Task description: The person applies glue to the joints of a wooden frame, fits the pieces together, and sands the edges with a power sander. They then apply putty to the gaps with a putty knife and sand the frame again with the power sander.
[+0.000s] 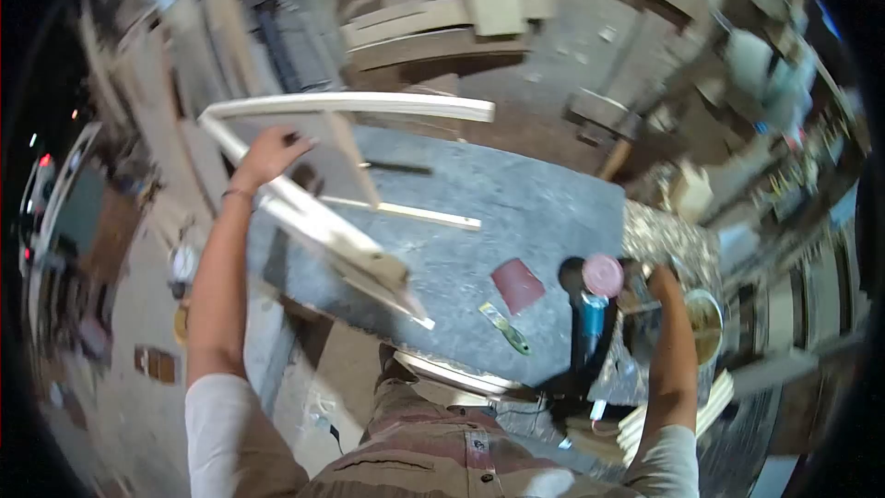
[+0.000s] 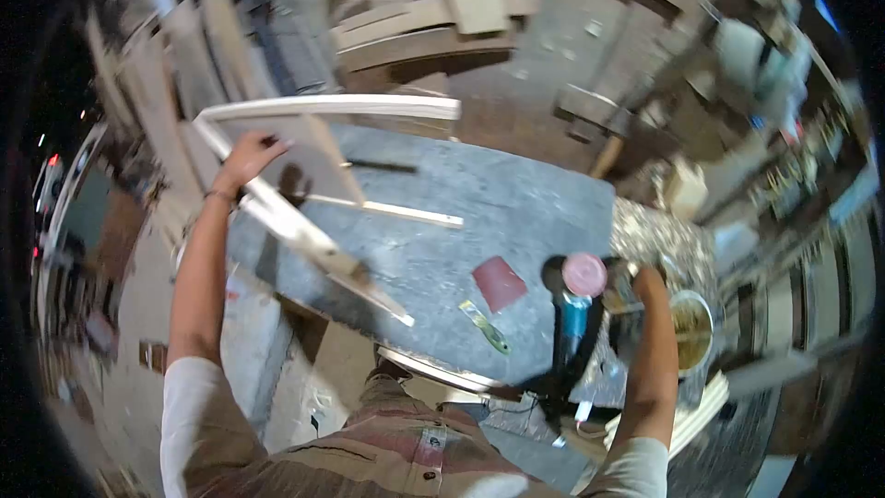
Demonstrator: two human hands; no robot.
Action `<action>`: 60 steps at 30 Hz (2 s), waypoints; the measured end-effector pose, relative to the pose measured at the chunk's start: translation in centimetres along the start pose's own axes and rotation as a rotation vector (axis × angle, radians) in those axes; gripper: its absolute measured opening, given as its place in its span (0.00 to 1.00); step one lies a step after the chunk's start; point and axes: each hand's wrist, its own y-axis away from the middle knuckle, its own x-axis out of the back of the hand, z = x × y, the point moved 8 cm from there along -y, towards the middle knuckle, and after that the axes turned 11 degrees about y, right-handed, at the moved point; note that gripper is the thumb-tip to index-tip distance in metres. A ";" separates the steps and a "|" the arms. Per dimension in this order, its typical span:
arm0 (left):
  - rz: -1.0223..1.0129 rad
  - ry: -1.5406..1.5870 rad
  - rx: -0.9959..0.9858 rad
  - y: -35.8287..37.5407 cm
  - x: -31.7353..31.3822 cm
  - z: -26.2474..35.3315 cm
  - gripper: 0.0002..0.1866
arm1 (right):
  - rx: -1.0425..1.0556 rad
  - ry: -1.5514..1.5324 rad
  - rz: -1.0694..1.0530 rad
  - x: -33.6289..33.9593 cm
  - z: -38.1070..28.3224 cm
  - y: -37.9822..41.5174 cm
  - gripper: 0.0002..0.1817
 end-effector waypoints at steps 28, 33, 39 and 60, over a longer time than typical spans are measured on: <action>-0.096 0.022 0.011 1.0 0.6 1.2 0.31 | 0.449 -0.917 0.459 35.9 -26.2 14.8 0.06; -0.067 0.046 -0.002 1.4 0.7 1.1 0.31 | 0.637 -0.898 0.552 44.4 -39.3 27.0 0.03; -0.063 0.067 -0.009 1.2 0.7 0.8 0.32 | 0.680 -0.855 0.435 43.7 -42.9 29.6 0.05; -0.040 0.046 -0.035 1.2 0.3 1.1 0.33 | 0.649 -0.275 0.784 43.4 -44.5 33.9 0.23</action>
